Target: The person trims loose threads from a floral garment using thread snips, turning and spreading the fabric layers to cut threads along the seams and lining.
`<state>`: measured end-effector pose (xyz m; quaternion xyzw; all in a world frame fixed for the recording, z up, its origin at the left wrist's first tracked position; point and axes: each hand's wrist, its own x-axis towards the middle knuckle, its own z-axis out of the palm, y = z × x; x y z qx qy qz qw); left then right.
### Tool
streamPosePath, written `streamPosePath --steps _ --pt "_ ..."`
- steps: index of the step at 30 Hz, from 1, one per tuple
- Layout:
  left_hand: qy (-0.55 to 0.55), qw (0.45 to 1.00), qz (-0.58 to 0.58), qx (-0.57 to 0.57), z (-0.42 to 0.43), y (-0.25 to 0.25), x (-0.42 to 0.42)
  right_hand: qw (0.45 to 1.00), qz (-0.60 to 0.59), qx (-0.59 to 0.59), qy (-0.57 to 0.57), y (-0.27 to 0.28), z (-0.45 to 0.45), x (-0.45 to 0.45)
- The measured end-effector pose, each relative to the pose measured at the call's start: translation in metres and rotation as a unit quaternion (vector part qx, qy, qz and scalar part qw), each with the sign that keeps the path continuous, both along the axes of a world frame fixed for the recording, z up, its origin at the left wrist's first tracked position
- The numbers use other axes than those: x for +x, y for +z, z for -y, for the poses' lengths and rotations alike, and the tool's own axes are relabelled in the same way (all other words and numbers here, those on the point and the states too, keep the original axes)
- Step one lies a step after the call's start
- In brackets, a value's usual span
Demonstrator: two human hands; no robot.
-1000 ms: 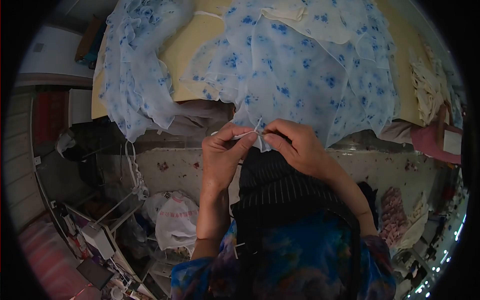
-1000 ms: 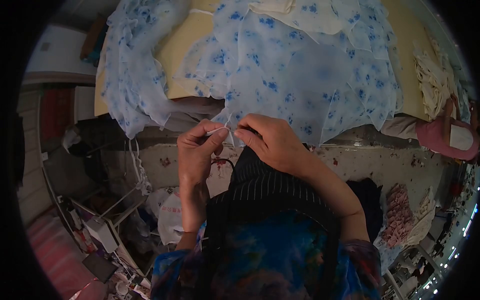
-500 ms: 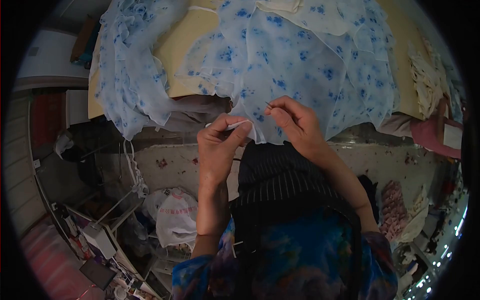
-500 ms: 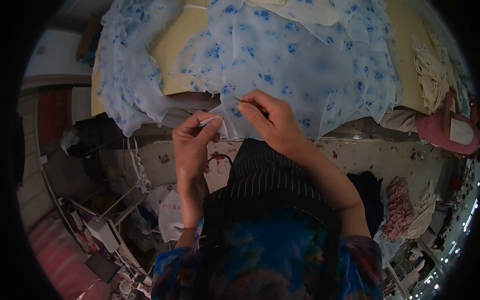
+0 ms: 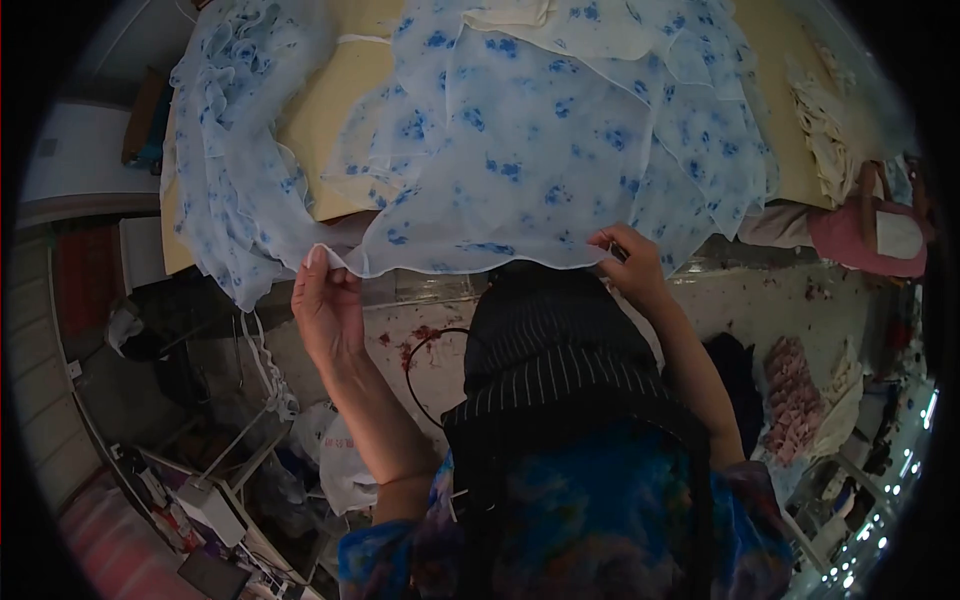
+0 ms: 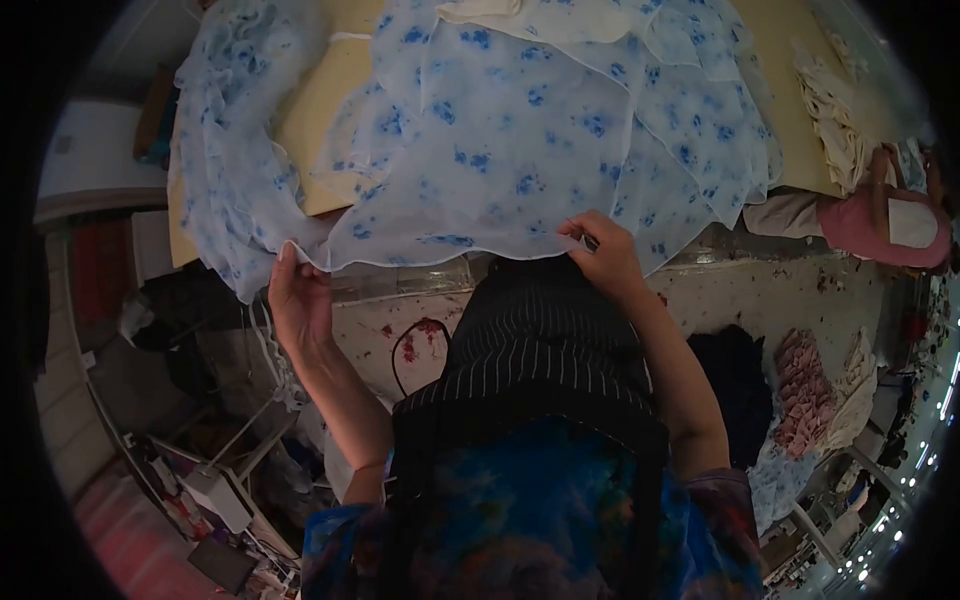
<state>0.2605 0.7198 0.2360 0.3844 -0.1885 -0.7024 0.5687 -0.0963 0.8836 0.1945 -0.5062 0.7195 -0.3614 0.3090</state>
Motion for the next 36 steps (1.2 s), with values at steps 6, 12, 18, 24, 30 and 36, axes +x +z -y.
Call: streamPosePath --steps 6,12,18,24,30,36 --pt "-0.002 0.999 0.016 0.034 0.009 -0.023 0.013 0.997 0.066 0.033 -0.015 0.014 -0.016 -0.030" --pt "0.033 0.993 0.109 -0.012 0.013 -0.023 0.006 0.998 0.042 0.034 -0.019 0.026 -0.018 -0.037" --pt "0.059 0.906 0.384 -0.167 0.006 -0.019 0.020 0.999 -0.031 -0.017 0.039 0.010 -0.030 -0.027" --pt "0.026 0.750 0.618 -0.235 0.006 -0.029 0.008 0.986 -0.122 0.029 0.113 -0.039 -0.032 -0.021" --pt "-0.026 0.690 0.703 -0.168 -0.001 -0.043 -0.004 0.946 -0.269 -0.150 -0.104 -0.001 0.077 -0.053" --pt "-0.005 0.622 0.771 -0.138 0.006 -0.054 0.018 0.934 -0.310 -0.156 -0.081 0.006 0.160 -0.206"
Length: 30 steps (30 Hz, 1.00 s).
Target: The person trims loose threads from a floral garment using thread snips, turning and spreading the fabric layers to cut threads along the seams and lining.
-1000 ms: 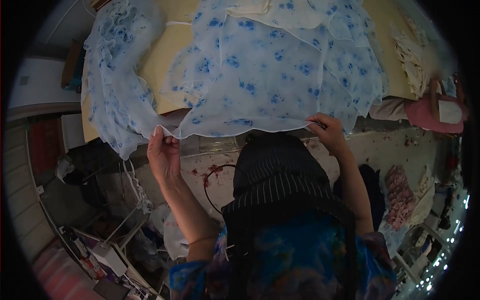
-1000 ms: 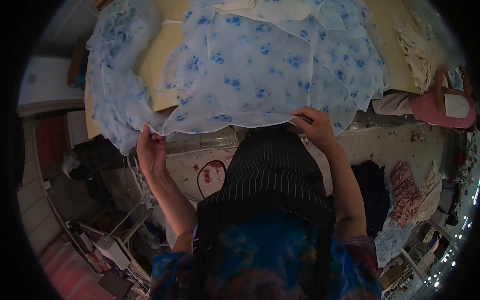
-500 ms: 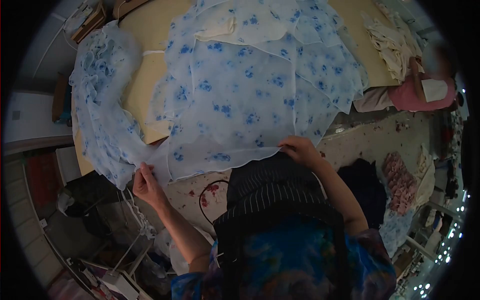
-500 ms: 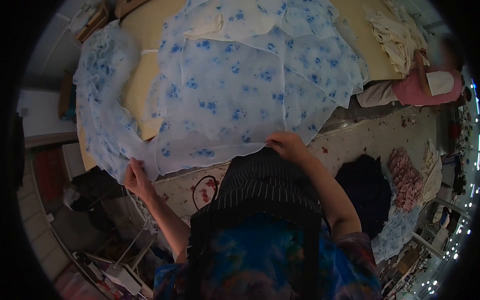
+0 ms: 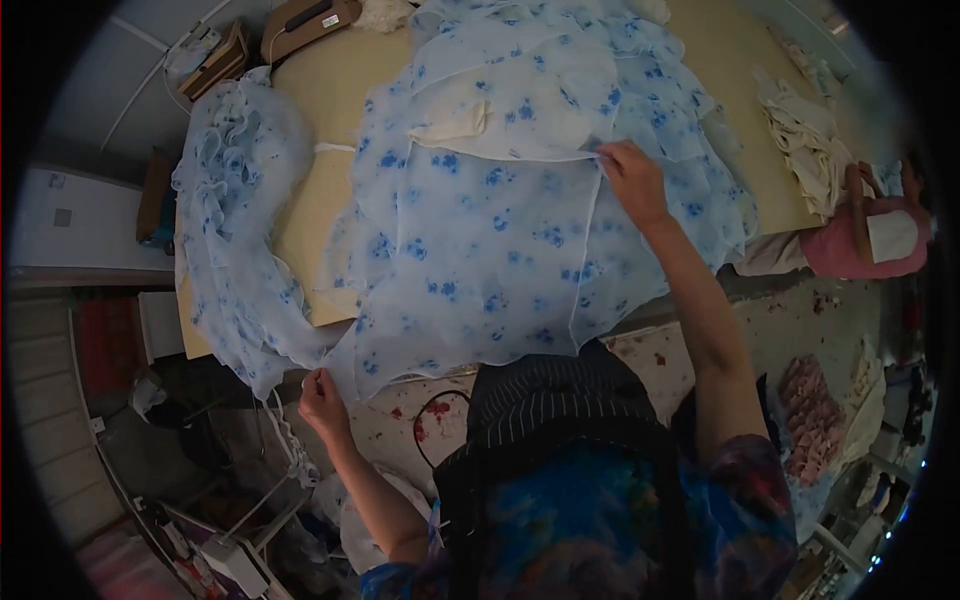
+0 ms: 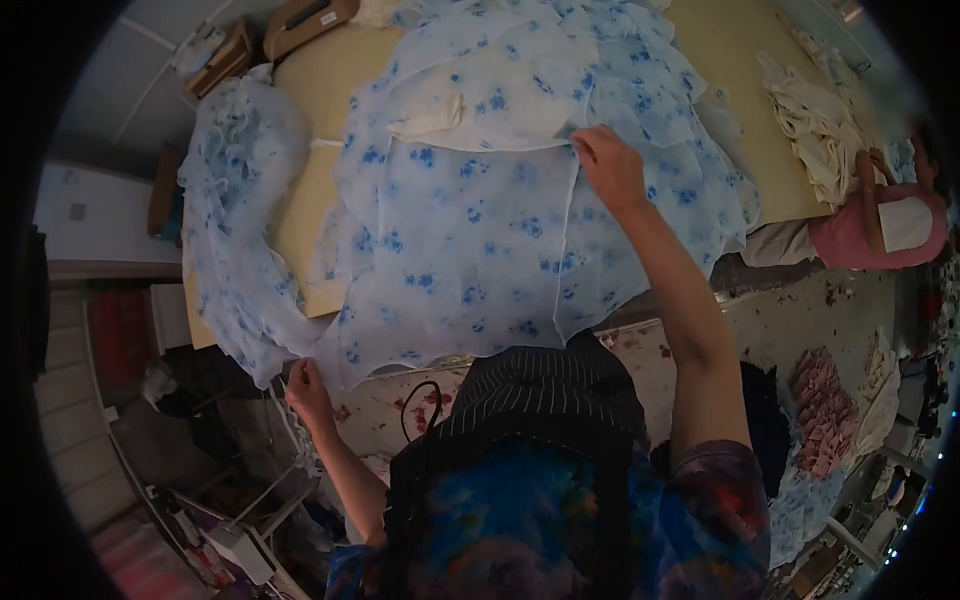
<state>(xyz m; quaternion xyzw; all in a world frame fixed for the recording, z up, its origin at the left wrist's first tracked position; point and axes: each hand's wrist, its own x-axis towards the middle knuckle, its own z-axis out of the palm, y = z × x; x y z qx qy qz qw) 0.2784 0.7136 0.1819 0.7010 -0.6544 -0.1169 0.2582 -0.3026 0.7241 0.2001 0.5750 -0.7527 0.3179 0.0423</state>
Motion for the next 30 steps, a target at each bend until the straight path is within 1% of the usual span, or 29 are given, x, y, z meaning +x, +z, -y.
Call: streamPosePath --steps 1,3,4,5,7,8,9,10,12,13,14,15,17,19,21,23,24,25,26,27,28,29,30 --pt "0.030 0.999 0.015 0.027 0.003 0.000 0.006 0.990 0.142 -0.018 0.006 0.002 0.006 -0.026" --pt "0.043 0.994 0.075 0.068 0.009 -0.014 0.025 0.963 0.256 -0.085 -0.013 0.041 0.013 -0.056" --pt "0.047 0.989 0.106 0.090 0.015 -0.023 0.031 0.963 0.257 -0.076 -0.019 0.055 0.014 -0.076" --pt "0.059 0.966 0.199 0.153 0.022 -0.033 0.034 0.965 0.250 -0.063 -0.053 0.075 0.015 -0.084" --pt "0.014 0.985 0.171 0.018 0.042 -0.019 -0.023 0.970 0.224 -0.088 -0.046 0.090 0.020 -0.106" --pt "-0.009 0.986 0.156 -0.050 0.055 -0.009 -0.067 0.972 0.210 -0.101 -0.042 0.095 0.024 -0.117" --pt "-0.042 0.993 0.087 -0.072 0.067 -0.004 -0.114 0.973 0.199 -0.113 -0.041 0.101 0.027 -0.126" --pt "-0.074 0.992 0.025 -0.102 0.071 0.013 -0.173 0.968 0.220 -0.114 -0.035 0.107 0.030 -0.133" --pt "-0.170 0.977 -0.046 -0.118 0.077 0.027 -0.275 0.958 0.262 -0.114 -0.023 0.122 0.035 -0.144" --pt "-0.229 0.961 -0.057 -0.146 0.081 0.028 -0.318 0.953 0.276 -0.123 -0.021 0.129 0.039 -0.146" --pt "-0.260 0.951 -0.042 -0.164 0.086 0.035 -0.357 0.948 0.290 -0.131 -0.020 0.137 0.043 -0.146" --pt "-0.260 0.952 -0.012 -0.163 0.090 0.046 -0.394 0.942 0.305 -0.140 -0.019 0.143 0.046 -0.150" --pt "-0.237 0.952 0.031 -0.191 0.117 0.048 -0.444 0.945 0.295 -0.141 -0.009 0.152 0.047 -0.168" --pt "-0.174 0.929 0.129 -0.300 0.180 0.028 -0.462 0.950 0.267 -0.160 -0.012 0.159 0.046 -0.189" --pt "-0.145 0.934 0.132 -0.299 0.227 0.045 -0.451 0.954 0.221 -0.198 -0.031 0.163 0.043 -0.216" --pt "-0.186 0.941 0.125 -0.254 0.272 0.057 -0.423 0.959 0.193 -0.188 -0.083 0.167 0.039 -0.246" --pt "-0.192 0.970 0.024 -0.145 0.289 0.073 -0.416 0.961 0.178 -0.182 -0.108 0.168 0.039 -0.260" --pt "-0.192 0.978 -0.077 -0.034 0.303 0.096 -0.412 0.964 0.166 -0.167 -0.126 0.167 0.040 -0.275" --pt "-0.189 0.963 -0.175 0.079 0.315 0.109 -0.408 0.966 0.147 -0.161 -0.138 0.166 0.044 -0.283" --pt "-0.229 0.924 -0.280 0.127 0.325 0.112 -0.401 0.968 0.129 -0.156 -0.150 0.165 0.048 -0.288" --pt "-0.267 0.869 -0.380 0.172 0.336 0.115 -0.397 0.969 0.109 -0.152 -0.164 0.164 0.052 -0.294" --pt "-0.300 0.798 -0.475 0.216 0.345 0.118 -0.396 0.970 0.074 -0.149 -0.176 0.161 0.057 -0.305" --pt "-0.308 0.785 -0.482 0.238 0.348 0.123 -0.398 0.970 0.038 -0.145 -0.189 0.158 0.062 -0.316"
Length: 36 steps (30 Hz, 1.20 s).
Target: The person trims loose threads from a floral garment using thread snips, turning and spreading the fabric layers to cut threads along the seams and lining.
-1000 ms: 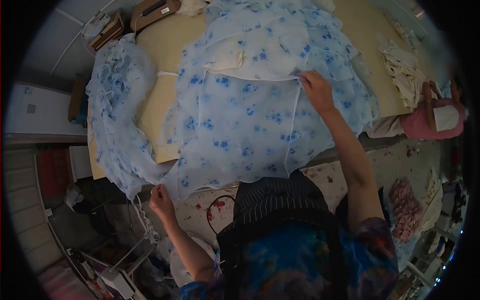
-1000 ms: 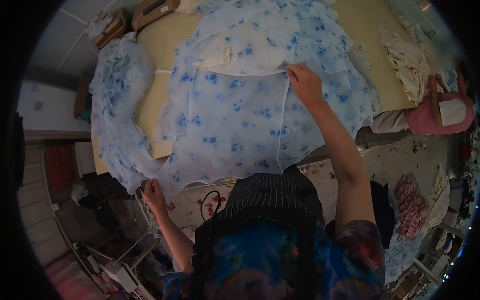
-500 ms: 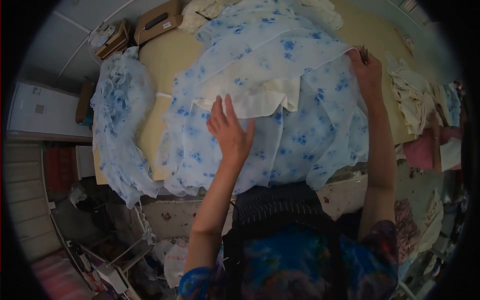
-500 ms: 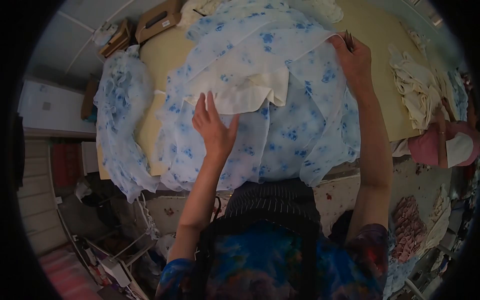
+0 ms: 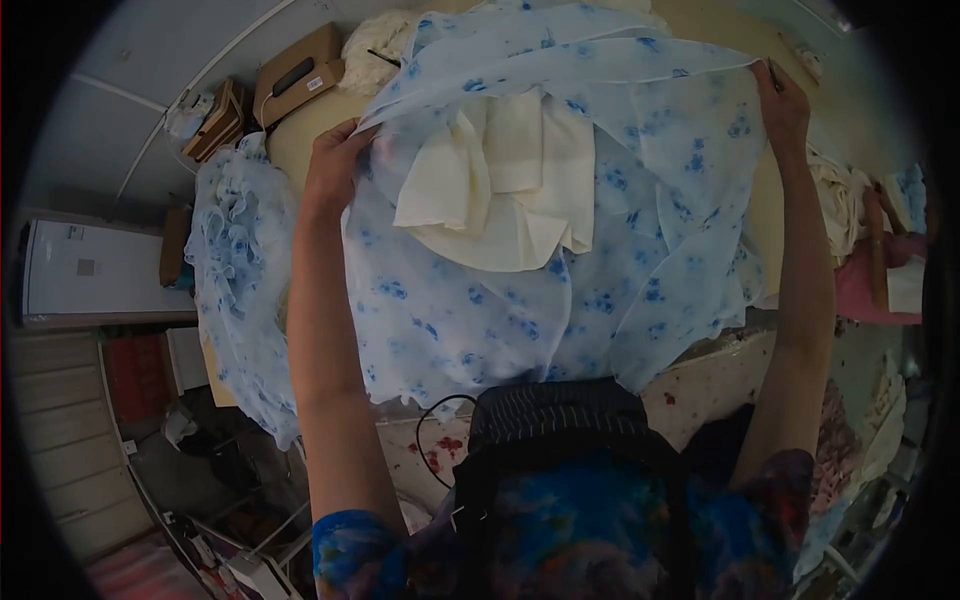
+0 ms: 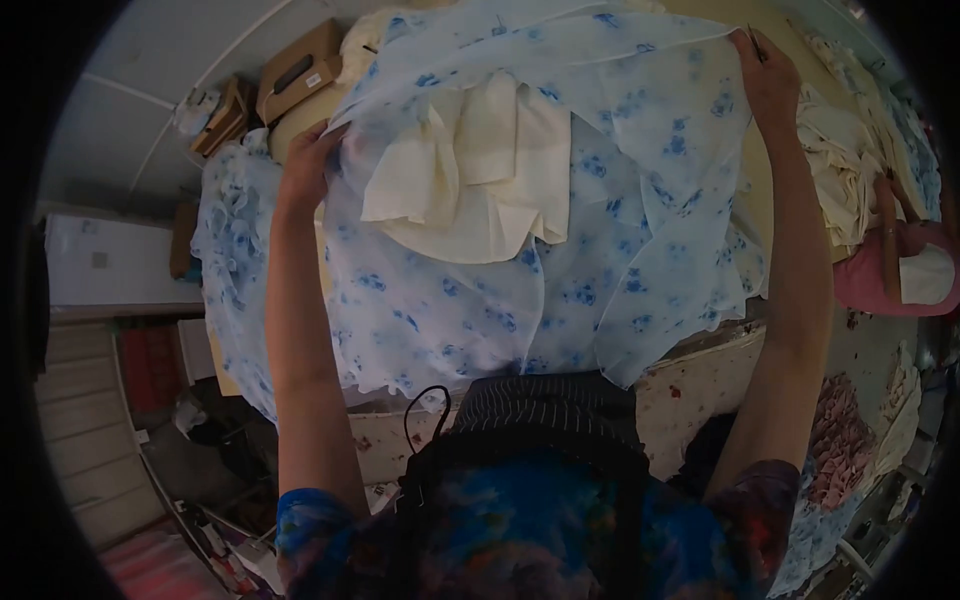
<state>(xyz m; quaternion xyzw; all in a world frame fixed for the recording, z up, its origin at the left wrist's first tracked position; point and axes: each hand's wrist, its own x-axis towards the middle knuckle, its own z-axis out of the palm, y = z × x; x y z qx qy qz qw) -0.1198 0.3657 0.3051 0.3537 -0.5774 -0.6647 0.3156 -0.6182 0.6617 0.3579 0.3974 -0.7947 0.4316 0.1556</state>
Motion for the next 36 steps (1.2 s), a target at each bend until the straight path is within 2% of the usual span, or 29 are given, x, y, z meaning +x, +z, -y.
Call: streamPosePath --steps 4,7,8,9,11,12,13,14,15,16,18,19,20,21,23,25,26,28,31,32,34,36 --pt "-0.065 0.993 0.004 0.096 0.008 0.001 -0.007 0.996 -0.054 -0.013 -0.072 -0.006 0.025 -0.006" --pt "-0.050 0.985 0.033 0.165 0.012 -0.037 -0.020 0.991 -0.075 0.068 -0.091 -0.030 0.054 -0.018" --pt "-0.036 0.982 0.042 0.183 0.016 -0.051 -0.026 0.985 -0.066 0.135 -0.088 -0.047 0.066 -0.026" --pt "-0.033 0.987 0.116 0.108 0.020 -0.059 -0.031 0.974 -0.057 0.201 -0.085 -0.064 0.077 -0.033" --pt "-0.023 0.964 0.263 -0.039 0.023 -0.074 -0.038 0.968 -0.135 0.188 -0.094 -0.085 0.095 -0.010" --pt "0.022 0.946 0.268 -0.182 0.022 -0.080 -0.041 0.963 -0.172 0.184 -0.097 -0.089 0.100 0.013" --pt "0.069 0.906 0.268 -0.320 0.020 -0.085 -0.044 0.975 -0.179 0.126 -0.047 -0.077 0.102 0.046" --pt "0.113 0.844 0.264 -0.453 0.018 -0.087 -0.047 0.981 -0.184 0.065 0.003 -0.063 0.101 0.085" --pt "0.088 0.892 0.257 -0.363 0.010 -0.066 -0.052 0.986 -0.131 0.042 0.089 -0.061 0.096 0.120" --pt "0.086 0.891 0.219 -0.388 0.022 -0.076 -0.055 0.982 -0.076 0.019 0.172 -0.061 0.089 0.152" --pt "0.074 0.885 0.140 -0.438 0.049 -0.105 -0.058 0.946 -0.110 0.024 0.303 -0.081 0.092 0.201" --pt "0.046 0.952 0.112 -0.282 0.054 -0.102 -0.062 0.946 -0.185 0.065 0.258 -0.103 0.099 0.194" --pt "0.017 0.990 0.082 -0.117 0.058 -0.096 -0.067 0.936 -0.259 0.107 0.212 -0.127 0.112 0.180" --pt "-0.009 0.997 0.050 0.053 0.062 -0.091 -0.070 0.917 -0.331 0.149 0.165 -0.140 0.127 0.163" --pt "-0.075 0.982 -0.014 0.174 0.070 -0.086 -0.070 0.938 -0.278 0.186 0.090 -0.132 0.170 0.120" --pt "-0.137 0.944 -0.073 0.292 0.072 -0.086 -0.069 0.953 -0.249 0.129 0.111 -0.125 0.210 0.083" --pt "-0.116 0.934 -0.088 0.326 0.071 -0.091 -0.073 0.959 -0.233 0.101 0.123 -0.127 0.227 0.070" --pt "-0.071 0.909 -0.116 0.394 0.062 -0.110 -0.083 0.960 -0.137 0.169 0.176 -0.153 0.250 0.057" --pt "-0.026 0.960 0.082 0.268 0.063 -0.154 -0.090 0.935 0.045 0.207 0.286 -0.218 0.256 0.060" --pt "-0.022 0.964 0.102 0.243 0.062 -0.163 -0.088 0.916 0.111 0.208 0.324 -0.222 0.254 0.066" --pt "-0.017 0.971 0.144 0.192 0.060 -0.180 -0.079 0.915 0.164 0.193 0.313 -0.223 0.244 0.066" --pt "0.020 0.981 0.186 0.059 0.057 -0.164 -0.063 0.918 0.189 0.182 0.297 -0.201 0.225 0.074"
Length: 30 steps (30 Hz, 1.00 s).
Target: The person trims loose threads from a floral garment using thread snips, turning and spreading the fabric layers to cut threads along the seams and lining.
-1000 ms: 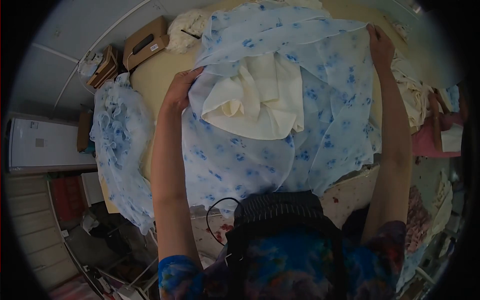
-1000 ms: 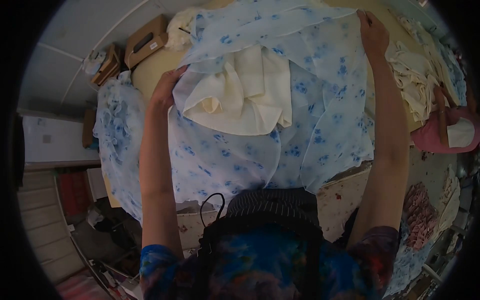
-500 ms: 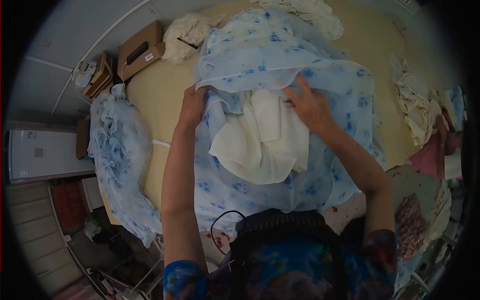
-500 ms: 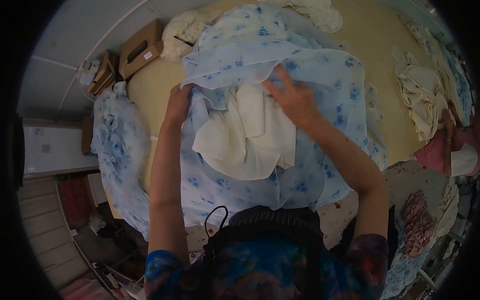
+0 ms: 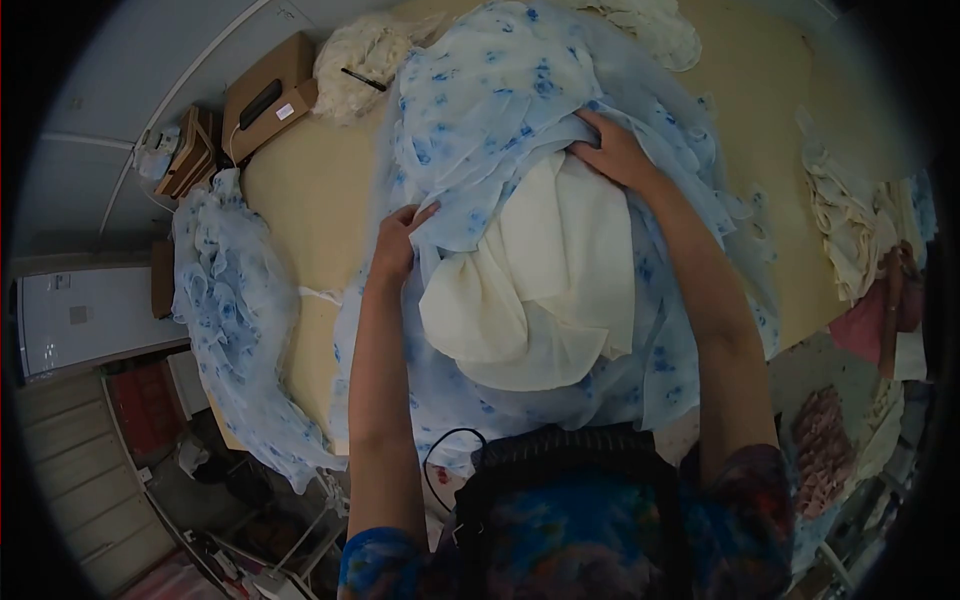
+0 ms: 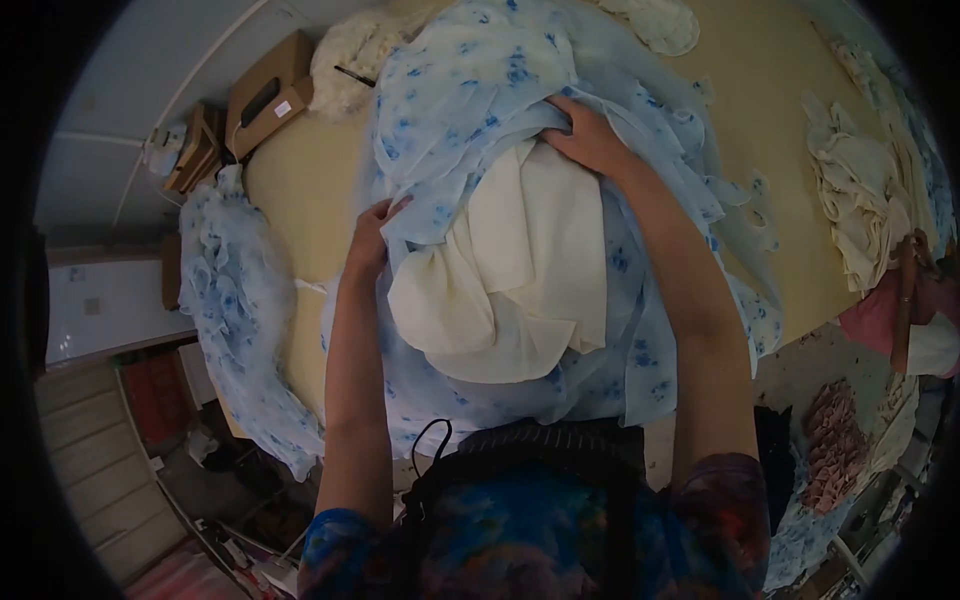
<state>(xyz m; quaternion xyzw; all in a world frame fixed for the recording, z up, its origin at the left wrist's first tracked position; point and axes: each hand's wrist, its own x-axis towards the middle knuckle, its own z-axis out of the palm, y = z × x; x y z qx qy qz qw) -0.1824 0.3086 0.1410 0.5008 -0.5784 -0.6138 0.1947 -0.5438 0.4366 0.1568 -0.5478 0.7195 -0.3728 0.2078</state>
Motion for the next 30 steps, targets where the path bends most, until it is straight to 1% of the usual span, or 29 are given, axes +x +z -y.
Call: streamPosePath --steps 1,2,3,4,5,7,8,9,10,11,13,15,16,17,18,19,20,21,23,24,25,28,30 --pt "0.003 0.997 0.021 -0.070 -0.004 0.014 0.006 1.000 -0.006 -0.004 -0.011 0.020 -0.011 0.001" --pt "0.041 0.979 0.064 -0.188 -0.014 0.031 0.009 1.000 -0.012 -0.008 -0.023 0.039 -0.022 0.002" --pt "0.077 0.944 0.105 -0.303 -0.029 0.051 0.013 0.997 -0.061 -0.036 -0.023 0.055 -0.036 0.005" --pt "0.112 0.892 0.144 -0.414 -0.044 0.069 0.018 0.991 -0.111 -0.066 -0.023 0.072 -0.051 0.009" --pt "0.092 0.885 0.128 -0.438 -0.060 0.085 0.024 0.982 -0.161 -0.095 -0.024 0.085 -0.067 0.014" --pt "0.050 0.869 0.093 -0.483 -0.096 0.108 0.039 0.981 -0.156 -0.069 -0.089 0.108 -0.102 0.030" --pt "-0.042 0.878 0.056 -0.473 -0.116 0.111 0.045 0.979 -0.154 -0.057 -0.121 0.115 -0.120 0.041" --pt "-0.133 0.878 0.019 -0.459 -0.135 0.114 0.048 0.981 -0.137 -0.061 -0.124 0.118 -0.139 0.054" --pt "-0.197 0.867 0.057 -0.453 -0.156 0.132 0.037 0.989 -0.096 -0.040 -0.107 0.122 -0.156 0.072" --pt "-0.216 0.842 0.111 -0.482 -0.170 0.131 0.033 0.994 -0.055 -0.017 -0.092 0.127 -0.174 0.089" --pt "-0.226 0.795 0.180 -0.534 -0.179 0.120 0.039 0.998 -0.027 -0.036 -0.039 0.126 -0.188 0.142" --pt "-0.208 0.756 0.212 -0.583 -0.167 0.094 0.054 0.992 -0.092 -0.087 -0.009 0.080 -0.197 0.171" --pt "-0.168 0.841 0.163 -0.487 -0.164 0.095 0.058 0.990 -0.120 -0.068 -0.001 0.054 -0.206 0.176" --pt "-0.125 0.909 0.111 -0.381 -0.162 0.096 0.062 0.988 -0.147 -0.049 0.008 0.051 -0.211 0.180" --pt "-0.078 0.958 0.056 -0.269 -0.160 0.098 0.063 0.995 -0.079 -0.048 -0.021 0.052 -0.216 0.178" --pt "-0.012 0.972 -0.015 -0.233 -0.158 0.102 0.063 0.998 -0.011 -0.049 -0.046 0.054 -0.221 0.175" --pt "0.052 0.976 -0.085 -0.195 -0.157 0.109 0.063 0.994 0.061 -0.047 -0.071 0.062 -0.226 0.176" --pt "0.113 0.969 -0.154 -0.154 -0.157 0.117 0.066 0.994 0.074 -0.030 -0.078 0.079 -0.233 0.174" --pt "0.151 0.954 -0.255 -0.054 -0.155 0.137 0.072 0.990 0.100 0.002 -0.095 0.125 -0.251 0.163" --pt "0.168 0.938 -0.303 -0.002 -0.154 0.144 0.075 0.985 0.136 0.003 -0.101 0.137 -0.264 0.157" --pt "0.167 0.927 -0.333 0.028 -0.153 0.147 0.080 0.979 0.172 0.005 -0.108 0.146 -0.279 0.149" --pt "0.159 0.914 -0.366 0.074 -0.164 0.161 0.084 0.964 0.243 0.013 -0.104 0.167 -0.319 0.133" --pt "0.159 0.919 -0.349 0.087 -0.174 0.157 0.089 0.969 0.169 0.155 -0.090 0.175 -0.329 0.130"
